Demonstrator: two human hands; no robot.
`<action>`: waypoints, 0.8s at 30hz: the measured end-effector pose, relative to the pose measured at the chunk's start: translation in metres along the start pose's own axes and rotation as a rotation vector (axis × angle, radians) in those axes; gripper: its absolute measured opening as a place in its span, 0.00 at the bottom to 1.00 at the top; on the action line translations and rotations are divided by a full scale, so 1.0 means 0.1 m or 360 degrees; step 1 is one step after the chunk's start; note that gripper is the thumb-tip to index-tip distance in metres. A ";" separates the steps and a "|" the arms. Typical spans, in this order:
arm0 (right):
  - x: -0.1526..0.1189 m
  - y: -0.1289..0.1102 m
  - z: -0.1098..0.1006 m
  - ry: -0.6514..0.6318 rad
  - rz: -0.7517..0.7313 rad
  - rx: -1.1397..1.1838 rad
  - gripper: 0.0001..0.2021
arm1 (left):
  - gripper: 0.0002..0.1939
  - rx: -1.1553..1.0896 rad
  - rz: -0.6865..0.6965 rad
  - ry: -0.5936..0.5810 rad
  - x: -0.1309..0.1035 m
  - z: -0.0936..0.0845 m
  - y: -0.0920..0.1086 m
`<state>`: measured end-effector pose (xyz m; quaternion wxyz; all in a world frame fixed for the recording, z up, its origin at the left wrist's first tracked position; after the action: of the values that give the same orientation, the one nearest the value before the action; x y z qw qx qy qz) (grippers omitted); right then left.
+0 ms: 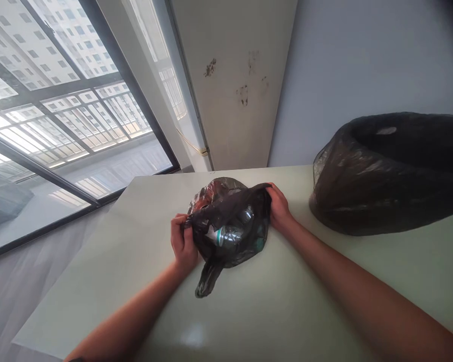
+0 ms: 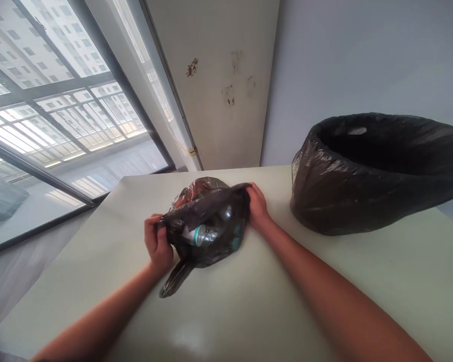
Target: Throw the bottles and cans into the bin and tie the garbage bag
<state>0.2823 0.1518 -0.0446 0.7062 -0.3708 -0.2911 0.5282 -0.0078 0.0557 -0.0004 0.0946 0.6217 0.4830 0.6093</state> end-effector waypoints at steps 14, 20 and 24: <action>0.03 0.04 -0.03 -0.0030 0.0035 0.0009 0.06 | 0.16 -0.0173 -0.0928 -0.0136 0.30 -0.01 -0.57; -0.01 0.00 0.01 -0.0076 0.0050 -0.0003 0.09 | 0.27 -0.0140 -0.0719 -0.0115 0.32 0.00 -0.62; -0.06 -0.05 0.04 -0.0150 0.0079 0.0040 0.11 | 0.27 -0.0176 -0.0693 -0.0158 0.33 0.04 -0.60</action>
<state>0.2800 0.1458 -0.0381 0.6829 -0.3438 -0.3081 0.5662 -0.0405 0.1117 -0.0216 0.2814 0.5260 0.5664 0.5686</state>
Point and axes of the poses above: each hand's wrist, its own x-axis towards the middle knuckle, its own z-axis out of the palm, y = z × x, the point moved 3 cm from there along x, towards the middle knuckle, and after that the axes turned 9 degrees about x, right-handed, at the moved point
